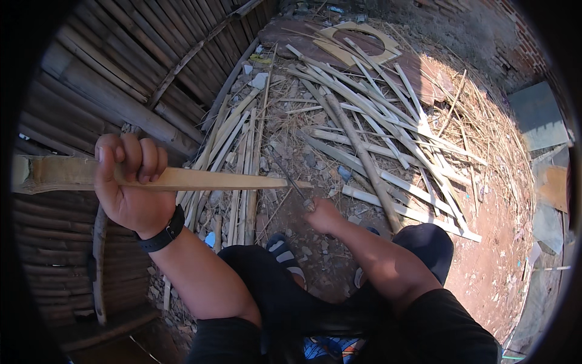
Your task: The person sits on the ground and uses a knife to split a long piece of bamboo into thin strips. They hold the bamboo with their left hand and repeatedly strike it with the knife in their right hand to separate the material.
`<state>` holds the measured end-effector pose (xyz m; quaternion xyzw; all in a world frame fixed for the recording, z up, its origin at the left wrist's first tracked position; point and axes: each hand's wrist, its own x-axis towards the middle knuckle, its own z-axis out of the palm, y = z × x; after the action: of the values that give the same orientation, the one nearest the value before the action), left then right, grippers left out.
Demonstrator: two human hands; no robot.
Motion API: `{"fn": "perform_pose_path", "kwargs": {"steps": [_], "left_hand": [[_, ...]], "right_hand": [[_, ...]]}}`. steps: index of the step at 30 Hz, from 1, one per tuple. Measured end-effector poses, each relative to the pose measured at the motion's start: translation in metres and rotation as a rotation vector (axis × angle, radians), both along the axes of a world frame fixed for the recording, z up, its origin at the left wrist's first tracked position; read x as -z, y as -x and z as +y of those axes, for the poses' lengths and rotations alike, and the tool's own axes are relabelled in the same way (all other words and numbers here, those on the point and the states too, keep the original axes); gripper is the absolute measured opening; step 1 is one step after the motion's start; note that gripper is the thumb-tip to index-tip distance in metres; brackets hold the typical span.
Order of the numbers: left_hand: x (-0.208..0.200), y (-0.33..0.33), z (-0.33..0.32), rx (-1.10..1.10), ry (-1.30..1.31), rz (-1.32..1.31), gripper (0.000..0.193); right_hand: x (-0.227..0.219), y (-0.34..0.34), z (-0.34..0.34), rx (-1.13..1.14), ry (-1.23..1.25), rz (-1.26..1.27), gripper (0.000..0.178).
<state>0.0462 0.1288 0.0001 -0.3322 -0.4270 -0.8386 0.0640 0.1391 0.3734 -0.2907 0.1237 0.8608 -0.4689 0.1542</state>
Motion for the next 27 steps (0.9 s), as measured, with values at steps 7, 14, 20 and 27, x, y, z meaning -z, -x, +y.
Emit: {"fn": "perform_pose_path", "kwargs": {"steps": [7,14,20,27], "left_hand": [[0.004,0.005,-0.01,0.061,0.01,0.024,0.02],[0.006,0.006,-0.015,0.187,0.001,0.066,0.021],[0.007,0.008,-0.017,0.26,0.027,0.108,0.024],[0.007,0.007,-0.012,0.315,0.038,0.155,0.021]], "right_hand": [[-0.101,0.008,-0.045,-0.129,0.162,0.227,0.047],[0.014,0.004,-0.001,-0.005,0.082,-0.099,0.044],[-0.09,0.016,-0.001,-0.252,0.241,-0.051,0.043],[0.01,0.01,0.029,-0.163,0.073,-0.06,0.049]]}}
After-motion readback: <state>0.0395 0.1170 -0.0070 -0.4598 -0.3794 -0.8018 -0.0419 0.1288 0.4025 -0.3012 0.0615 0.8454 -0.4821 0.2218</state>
